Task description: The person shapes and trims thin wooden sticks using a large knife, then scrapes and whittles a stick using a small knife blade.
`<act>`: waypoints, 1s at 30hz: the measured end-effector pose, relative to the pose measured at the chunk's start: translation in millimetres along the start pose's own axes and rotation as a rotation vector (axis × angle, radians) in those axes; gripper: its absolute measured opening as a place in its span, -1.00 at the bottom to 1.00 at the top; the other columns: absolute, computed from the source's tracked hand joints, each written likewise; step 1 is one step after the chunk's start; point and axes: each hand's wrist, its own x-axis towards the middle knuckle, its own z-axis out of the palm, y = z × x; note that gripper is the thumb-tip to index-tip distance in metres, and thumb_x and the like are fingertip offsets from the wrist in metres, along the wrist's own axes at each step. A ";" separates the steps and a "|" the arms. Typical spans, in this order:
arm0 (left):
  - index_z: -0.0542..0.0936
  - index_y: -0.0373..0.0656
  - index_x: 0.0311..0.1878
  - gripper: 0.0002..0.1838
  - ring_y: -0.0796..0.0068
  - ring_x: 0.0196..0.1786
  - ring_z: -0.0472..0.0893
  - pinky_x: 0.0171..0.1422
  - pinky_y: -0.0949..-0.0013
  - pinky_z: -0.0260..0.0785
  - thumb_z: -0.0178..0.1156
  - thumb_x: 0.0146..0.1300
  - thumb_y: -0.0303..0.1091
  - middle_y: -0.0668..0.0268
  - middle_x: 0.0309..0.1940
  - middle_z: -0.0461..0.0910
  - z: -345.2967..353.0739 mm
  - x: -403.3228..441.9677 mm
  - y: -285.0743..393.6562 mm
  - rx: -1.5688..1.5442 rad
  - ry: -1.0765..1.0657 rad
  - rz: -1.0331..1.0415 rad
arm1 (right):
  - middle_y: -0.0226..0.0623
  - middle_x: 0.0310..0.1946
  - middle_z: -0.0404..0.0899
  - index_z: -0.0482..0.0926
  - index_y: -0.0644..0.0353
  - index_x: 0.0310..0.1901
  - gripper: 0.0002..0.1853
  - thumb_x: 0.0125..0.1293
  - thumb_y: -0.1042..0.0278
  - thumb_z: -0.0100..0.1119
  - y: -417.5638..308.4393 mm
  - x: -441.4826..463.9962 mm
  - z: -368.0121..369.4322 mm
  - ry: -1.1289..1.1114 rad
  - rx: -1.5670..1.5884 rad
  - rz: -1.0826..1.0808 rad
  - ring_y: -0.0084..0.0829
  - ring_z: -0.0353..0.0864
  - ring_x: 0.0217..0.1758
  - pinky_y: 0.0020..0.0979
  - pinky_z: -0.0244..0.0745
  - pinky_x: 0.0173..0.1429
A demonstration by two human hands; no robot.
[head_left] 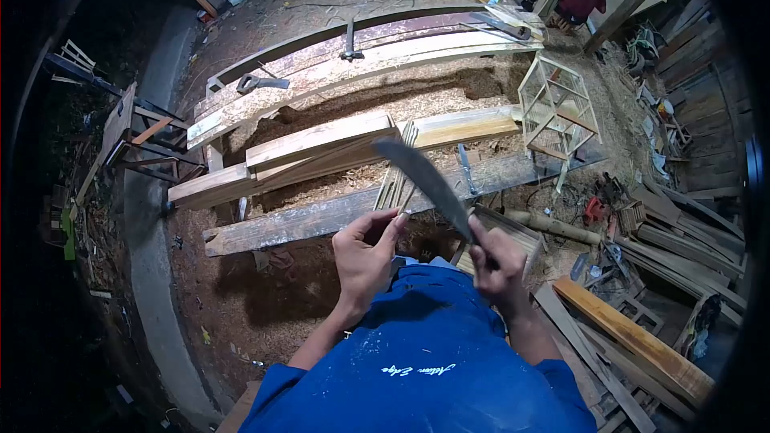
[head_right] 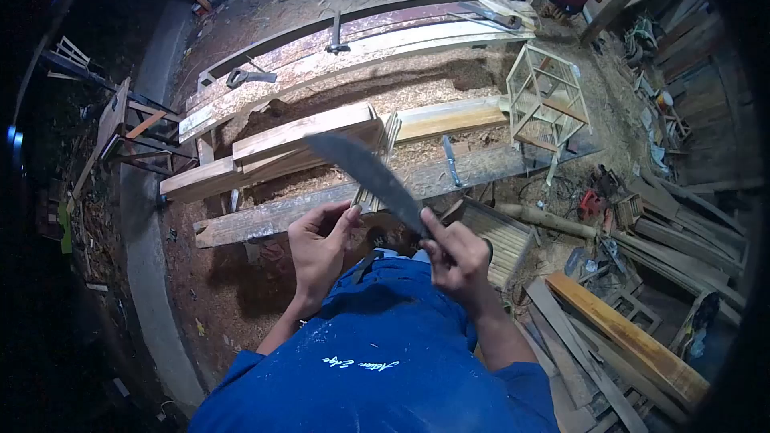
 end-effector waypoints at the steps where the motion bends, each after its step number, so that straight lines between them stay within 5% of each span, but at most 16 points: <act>1: 0.77 -0.36 -0.03 -0.83 0.71 -0.31 0.66 -0.22 0.56 0.47 0.40 0.41 -0.46 0.34 -0.37 0.78 0.3 0.8 0.5 -0.013 0.002 0.015 | -0.25 -0.53 0.48 0.69 0.08 0.32 -0.47 0.29 0.51 0.42 -6.3 -3.6 1.9 -0.039 0.012 0.015 -0.31 0.50 -0.59 -0.28 0.42 -0.46; 8: 0.74 -0.36 -0.19 -0.94 0.73 -0.29 0.62 -0.24 0.53 0.46 0.31 0.34 -0.59 0.39 -0.38 0.75 -5.4 3.4 1.2 0.028 -0.026 -0.097 | -0.28 -0.52 0.49 0.68 -0.04 0.34 -0.46 0.29 0.35 0.47 -7.4 -16.6 4.3 -0.211 -0.047 0.018 -0.25 0.52 -0.56 -0.22 0.44 -0.43; 23: 0.79 -0.36 -0.12 -0.86 0.73 -0.34 0.60 -0.24 0.51 0.43 0.32 0.31 -0.66 0.39 -0.36 0.77 -1.9 -0.6 4.8 0.018 -0.035 0.132 | -0.38 -0.53 0.34 0.69 -0.19 0.35 -0.35 0.15 0.31 0.51 13.6 -9.4 -2.5 -0.152 -0.282 -0.117 -0.34 0.47 -0.56 -0.26 0.41 -0.48; 27: 0.80 -0.35 -0.07 -0.86 0.74 -0.35 0.59 -0.27 0.53 0.42 0.35 0.36 -0.60 0.38 -0.36 0.77 -3.4 -2.4 0.8 0.058 -0.051 0.219 | -0.31 -0.55 0.42 0.70 -0.02 0.32 -0.41 0.19 0.38 0.46 30.5 -0.9 -4.3 -0.005 -0.330 -0.150 -0.28 0.47 -0.56 -0.24 0.40 -0.48; 30: 0.80 -0.34 0.01 -0.81 0.77 -0.37 0.57 -0.33 0.62 0.38 0.34 0.49 -0.44 0.32 -0.37 0.76 -12.1 -20.9 3.5 -0.038 -0.064 0.050 | -0.03 -0.45 0.63 0.71 0.31 0.23 -0.63 0.43 0.52 0.23 75.6 14.7 -45.1 0.211 -0.471 0.186 -0.17 0.61 -0.44 -0.19 0.48 -0.35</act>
